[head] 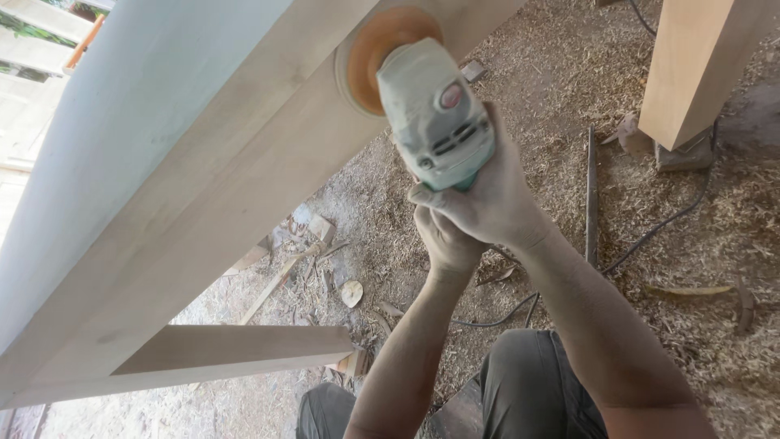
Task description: The person uses a handheld electric sander to smooth the surface of a wooden plank. They move the sander along the plank's length and edges, generating sawdust as they work.
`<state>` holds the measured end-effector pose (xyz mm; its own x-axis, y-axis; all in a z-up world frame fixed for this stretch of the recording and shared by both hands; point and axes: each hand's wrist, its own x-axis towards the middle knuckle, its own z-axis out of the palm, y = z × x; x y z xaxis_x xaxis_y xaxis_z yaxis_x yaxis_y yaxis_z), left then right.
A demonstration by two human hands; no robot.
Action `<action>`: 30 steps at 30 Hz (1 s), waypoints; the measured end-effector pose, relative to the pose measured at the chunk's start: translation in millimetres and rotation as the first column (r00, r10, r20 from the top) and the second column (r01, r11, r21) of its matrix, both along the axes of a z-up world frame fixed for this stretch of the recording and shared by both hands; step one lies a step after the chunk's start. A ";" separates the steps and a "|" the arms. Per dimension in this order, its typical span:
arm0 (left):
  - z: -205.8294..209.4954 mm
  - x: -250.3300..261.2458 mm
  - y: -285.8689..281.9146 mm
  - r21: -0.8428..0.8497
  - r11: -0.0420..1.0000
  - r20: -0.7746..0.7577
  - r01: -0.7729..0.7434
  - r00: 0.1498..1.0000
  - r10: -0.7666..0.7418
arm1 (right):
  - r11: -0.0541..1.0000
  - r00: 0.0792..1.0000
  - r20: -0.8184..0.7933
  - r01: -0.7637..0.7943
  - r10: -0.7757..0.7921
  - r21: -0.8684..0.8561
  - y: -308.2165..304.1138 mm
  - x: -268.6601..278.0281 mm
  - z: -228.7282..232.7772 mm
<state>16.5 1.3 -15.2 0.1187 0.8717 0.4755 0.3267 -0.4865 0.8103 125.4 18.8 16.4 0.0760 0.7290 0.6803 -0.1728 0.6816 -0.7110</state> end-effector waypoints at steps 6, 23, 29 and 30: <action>-10.5 -40.8 -23.5 0.006 0.991 0.044 -0.137 0.990 0.137 | 0.996 0.996 0.025 -0.090 0.091 -0.004 -23.7 -44.4 12.7; -90.4 -106.5 -59.9 -0.276 0.961 0.341 0.010 0.936 0.088 | 0.978 0.988 0.007 -0.154 0.156 -0.140 -63.9 -65.4 -18.8; -80.4 -36.0 -27.4 -0.342 0.887 0.225 0.310 0.944 -0.243 | 0.951 0.965 -0.184 0.131 -0.187 -0.282 -49.3 2.6 -63.8; -70.2 -26.4 -25.3 -0.352 0.854 0.197 0.384 0.922 -0.333 | 0.920 0.936 -0.291 0.077 -0.199 -0.383 -46.2 5.3 -71.3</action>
